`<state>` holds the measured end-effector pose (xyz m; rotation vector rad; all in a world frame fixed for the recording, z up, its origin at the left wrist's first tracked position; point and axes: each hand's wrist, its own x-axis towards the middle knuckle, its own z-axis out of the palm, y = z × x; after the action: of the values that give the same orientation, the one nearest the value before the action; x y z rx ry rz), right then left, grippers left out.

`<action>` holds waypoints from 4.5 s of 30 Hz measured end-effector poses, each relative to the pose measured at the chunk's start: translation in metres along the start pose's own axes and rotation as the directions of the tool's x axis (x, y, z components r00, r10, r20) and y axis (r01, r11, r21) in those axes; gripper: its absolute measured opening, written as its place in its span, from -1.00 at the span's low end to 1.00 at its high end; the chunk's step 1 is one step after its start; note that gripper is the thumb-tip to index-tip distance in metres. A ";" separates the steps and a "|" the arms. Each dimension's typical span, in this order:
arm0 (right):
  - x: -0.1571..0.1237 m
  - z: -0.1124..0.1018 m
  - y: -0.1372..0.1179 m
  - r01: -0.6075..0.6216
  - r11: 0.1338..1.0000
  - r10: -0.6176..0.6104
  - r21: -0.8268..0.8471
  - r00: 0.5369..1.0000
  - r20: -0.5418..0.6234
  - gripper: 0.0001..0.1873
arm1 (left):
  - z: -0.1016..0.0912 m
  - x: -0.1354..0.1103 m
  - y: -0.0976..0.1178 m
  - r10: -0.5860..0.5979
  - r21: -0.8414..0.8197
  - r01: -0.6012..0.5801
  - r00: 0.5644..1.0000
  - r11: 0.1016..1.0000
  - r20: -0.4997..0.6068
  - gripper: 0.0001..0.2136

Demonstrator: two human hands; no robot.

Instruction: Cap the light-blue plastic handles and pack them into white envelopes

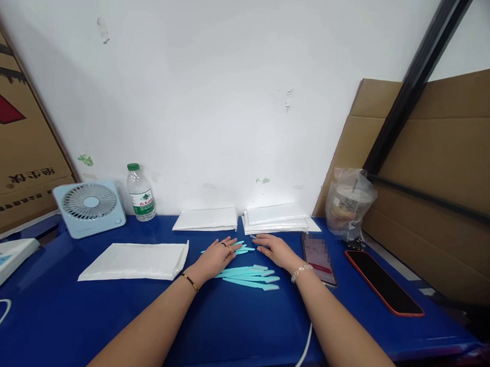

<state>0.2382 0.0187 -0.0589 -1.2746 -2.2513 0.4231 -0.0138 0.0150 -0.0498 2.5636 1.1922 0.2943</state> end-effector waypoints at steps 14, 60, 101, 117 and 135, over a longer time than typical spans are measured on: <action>-0.020 -0.023 -0.031 -0.015 0.993 -0.004 0.118 0.987 0.160 -0.80 | -0.024 -0.014 0.030 0.018 -0.036 -0.017 1.000 0.999 0.024 -0.82; -0.024 -0.028 -0.029 -0.080 0.977 0.011 0.200 0.946 0.325 -0.78 | -0.019 -0.011 0.028 0.038 -0.080 -0.037 0.999 0.996 0.001 -0.81; -0.032 -0.037 -0.045 0.009 0.994 -0.057 0.109 0.895 0.443 -0.78 | -0.018 -0.023 0.052 0.114 -0.055 -0.109 0.989 0.993 0.097 -0.82; -0.021 -0.048 -0.036 -0.047 0.757 0.279 0.652 0.925 -0.257 -0.60 | -0.039 -0.017 0.010 -0.230 -0.445 0.098 0.940 0.890 -0.253 -0.63; -0.012 -0.018 -0.045 -0.050 0.732 0.323 0.679 0.903 -0.282 -0.62 | -0.032 -0.014 0.018 -0.157 -0.295 0.051 0.923 0.954 -0.350 -0.75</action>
<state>0.2221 -0.0147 -0.0254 -1.0741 -1.4293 0.8739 -0.0192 -0.0009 -0.0148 2.2465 1.2975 0.8895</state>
